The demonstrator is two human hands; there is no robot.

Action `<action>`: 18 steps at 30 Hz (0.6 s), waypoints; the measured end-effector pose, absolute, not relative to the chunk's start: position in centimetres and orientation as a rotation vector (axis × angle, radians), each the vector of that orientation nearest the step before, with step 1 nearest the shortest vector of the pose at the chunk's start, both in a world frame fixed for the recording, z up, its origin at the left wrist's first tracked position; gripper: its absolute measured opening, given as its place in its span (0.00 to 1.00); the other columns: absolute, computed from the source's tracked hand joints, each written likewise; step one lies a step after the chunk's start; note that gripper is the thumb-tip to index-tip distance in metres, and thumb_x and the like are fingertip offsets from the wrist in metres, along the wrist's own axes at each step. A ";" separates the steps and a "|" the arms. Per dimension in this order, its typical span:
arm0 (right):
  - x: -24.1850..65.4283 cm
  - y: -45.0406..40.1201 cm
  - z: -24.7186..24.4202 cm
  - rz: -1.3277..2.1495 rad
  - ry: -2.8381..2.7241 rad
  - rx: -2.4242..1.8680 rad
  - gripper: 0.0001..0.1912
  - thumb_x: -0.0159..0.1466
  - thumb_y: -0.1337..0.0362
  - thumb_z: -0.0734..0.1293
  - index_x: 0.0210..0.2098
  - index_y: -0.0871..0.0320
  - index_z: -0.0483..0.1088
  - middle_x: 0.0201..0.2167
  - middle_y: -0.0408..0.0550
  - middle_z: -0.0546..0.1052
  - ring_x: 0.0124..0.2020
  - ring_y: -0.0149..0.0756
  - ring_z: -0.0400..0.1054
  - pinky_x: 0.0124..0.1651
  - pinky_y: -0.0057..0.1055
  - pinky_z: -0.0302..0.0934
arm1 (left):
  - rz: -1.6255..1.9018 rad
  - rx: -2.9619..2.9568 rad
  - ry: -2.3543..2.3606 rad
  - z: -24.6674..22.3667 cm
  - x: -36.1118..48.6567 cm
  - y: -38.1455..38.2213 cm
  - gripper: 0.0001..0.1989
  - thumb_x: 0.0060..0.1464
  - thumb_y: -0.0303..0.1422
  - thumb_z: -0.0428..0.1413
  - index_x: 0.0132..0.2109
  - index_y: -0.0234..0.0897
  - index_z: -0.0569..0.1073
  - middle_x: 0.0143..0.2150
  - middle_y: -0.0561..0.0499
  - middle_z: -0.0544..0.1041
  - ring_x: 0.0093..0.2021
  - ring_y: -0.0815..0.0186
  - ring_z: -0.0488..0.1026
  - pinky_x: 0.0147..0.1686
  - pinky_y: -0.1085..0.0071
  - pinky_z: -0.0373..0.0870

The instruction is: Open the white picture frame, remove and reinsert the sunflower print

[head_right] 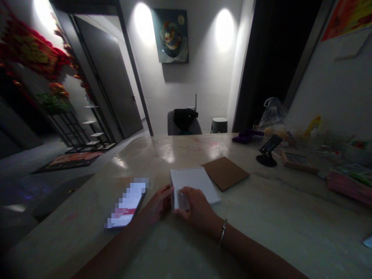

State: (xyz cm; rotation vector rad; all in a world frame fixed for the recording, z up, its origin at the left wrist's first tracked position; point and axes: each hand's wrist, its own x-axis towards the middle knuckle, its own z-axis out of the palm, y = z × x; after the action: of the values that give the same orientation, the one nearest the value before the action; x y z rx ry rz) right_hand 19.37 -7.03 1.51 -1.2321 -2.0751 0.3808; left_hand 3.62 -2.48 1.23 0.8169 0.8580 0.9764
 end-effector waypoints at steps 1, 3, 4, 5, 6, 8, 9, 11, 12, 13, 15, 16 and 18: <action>19.3 -7.0 1.5 0.389 -2.079 -1.237 0.26 0.52 0.59 0.67 0.48 0.58 0.60 0.48 0.56 0.67 0.49 0.44 0.61 0.51 0.45 0.54 | 0.979 0.823 0.862 1.3 3.7 -2.5 0.14 0.43 0.33 0.58 0.39 0.35 0.69 0.35 0.48 0.76 0.31 0.66 0.73 0.33 0.72 0.68; 19.3 -7.0 1.6 0.410 -2.081 -1.229 0.24 0.53 0.60 0.66 0.48 0.57 0.61 0.48 0.55 0.68 0.48 0.43 0.61 0.51 0.44 0.53 | 0.981 0.839 0.883 1.5 3.9 -2.7 0.14 0.42 0.34 0.58 0.39 0.35 0.69 0.35 0.48 0.76 0.33 0.65 0.74 0.33 0.71 0.69; 19.3 -6.9 1.6 0.423 -2.076 -1.222 0.24 0.53 0.60 0.66 0.48 0.57 0.60 0.48 0.54 0.68 0.48 0.42 0.61 0.51 0.43 0.53 | 0.986 0.848 0.895 1.6 4.0 -2.8 0.15 0.42 0.35 0.59 0.39 0.35 0.69 0.36 0.48 0.76 0.34 0.64 0.74 0.33 0.71 0.69; 19.3 -6.9 1.7 0.437 -2.066 -1.217 0.23 0.54 0.59 0.65 0.48 0.56 0.60 0.47 0.53 0.68 0.48 0.42 0.61 0.51 0.43 0.53 | 0.992 0.857 0.904 1.6 4.0 -2.8 0.15 0.41 0.35 0.59 0.39 0.35 0.69 0.36 0.47 0.76 0.35 0.64 0.74 0.34 0.71 0.69; 19.2 -7.0 1.8 0.450 -2.054 -1.217 0.23 0.54 0.59 0.64 0.49 0.56 0.60 0.47 0.53 0.68 0.48 0.41 0.62 0.51 0.42 0.53 | 1.000 0.863 0.910 1.7 4.1 -2.9 0.15 0.41 0.35 0.59 0.38 0.35 0.69 0.37 0.47 0.76 0.36 0.63 0.73 0.34 0.70 0.69; 19.1 -7.0 2.0 0.475 -2.040 -1.226 0.23 0.55 0.58 0.64 0.49 0.57 0.60 0.46 0.53 0.69 0.46 0.41 0.63 0.49 0.40 0.54 | 1.015 0.868 0.917 1.7 4.3 -2.9 0.17 0.40 0.35 0.60 0.39 0.35 0.69 0.38 0.46 0.75 0.37 0.62 0.73 0.35 0.69 0.69; 19.0 -7.1 2.1 0.481 -2.038 -1.234 0.23 0.55 0.58 0.64 0.49 0.58 0.60 0.46 0.53 0.69 0.46 0.41 0.63 0.49 0.40 0.55 | 1.021 0.867 0.924 1.7 4.3 -2.9 0.17 0.39 0.34 0.61 0.39 0.34 0.69 0.39 0.45 0.75 0.37 0.61 0.73 0.36 0.69 0.69; 18.9 -7.1 2.3 0.479 -2.035 -1.260 0.24 0.54 0.60 0.65 0.49 0.59 0.60 0.45 0.53 0.70 0.45 0.42 0.63 0.48 0.39 0.56 | 1.031 0.868 0.941 1.6 4.4 -2.9 0.18 0.38 0.34 0.61 0.39 0.34 0.69 0.39 0.45 0.75 0.37 0.61 0.73 0.36 0.69 0.69; 18.8 -7.2 2.4 0.471 -2.030 -1.276 0.24 0.54 0.61 0.65 0.49 0.59 0.60 0.45 0.53 0.70 0.45 0.42 0.64 0.48 0.39 0.56 | 1.036 0.872 0.946 1.5 4.5 -2.9 0.18 0.38 0.34 0.61 0.39 0.33 0.69 0.39 0.44 0.75 0.37 0.61 0.73 0.36 0.68 0.69; 18.7 -7.2 2.3 0.466 -2.024 -1.290 0.24 0.54 0.63 0.64 0.49 0.60 0.59 0.45 0.53 0.70 0.45 0.43 0.64 0.48 0.39 0.56 | 1.040 0.875 0.947 1.5 4.5 -2.9 0.18 0.38 0.33 0.61 0.39 0.33 0.69 0.39 0.44 0.75 0.37 0.61 0.73 0.36 0.68 0.69; 18.7 -7.1 2.2 0.470 -2.008 -1.311 0.23 0.55 0.64 0.63 0.50 0.61 0.58 0.45 0.54 0.70 0.45 0.43 0.64 0.48 0.39 0.57 | 1.046 0.877 0.948 1.3 4.5 -2.8 0.18 0.39 0.33 0.61 0.39 0.33 0.69 0.39 0.44 0.75 0.37 0.61 0.73 0.37 0.68 0.69; 18.7 -7.0 2.1 0.482 -2.001 -1.317 0.23 0.56 0.64 0.62 0.51 0.62 0.57 0.45 0.55 0.70 0.45 0.43 0.64 0.47 0.39 0.58 | 1.047 0.876 0.951 1.3 4.5 -2.8 0.19 0.39 0.33 0.61 0.40 0.33 0.69 0.39 0.44 0.75 0.37 0.61 0.73 0.37 0.68 0.69; 18.7 -6.9 1.8 0.510 -1.987 -1.319 0.24 0.56 0.62 0.61 0.51 0.63 0.56 0.46 0.57 0.69 0.46 0.43 0.64 0.47 0.40 0.58 | 1.045 0.880 0.964 1.2 4.5 -2.8 0.20 0.38 0.33 0.62 0.41 0.33 0.69 0.38 0.44 0.75 0.38 0.60 0.73 0.38 0.67 0.69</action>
State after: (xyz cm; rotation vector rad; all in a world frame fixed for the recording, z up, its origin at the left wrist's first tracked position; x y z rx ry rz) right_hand 18.72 -6.93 1.84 -1.3188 -1.9872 0.5104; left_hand 4.53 -2.75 1.16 0.8800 0.9640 1.0446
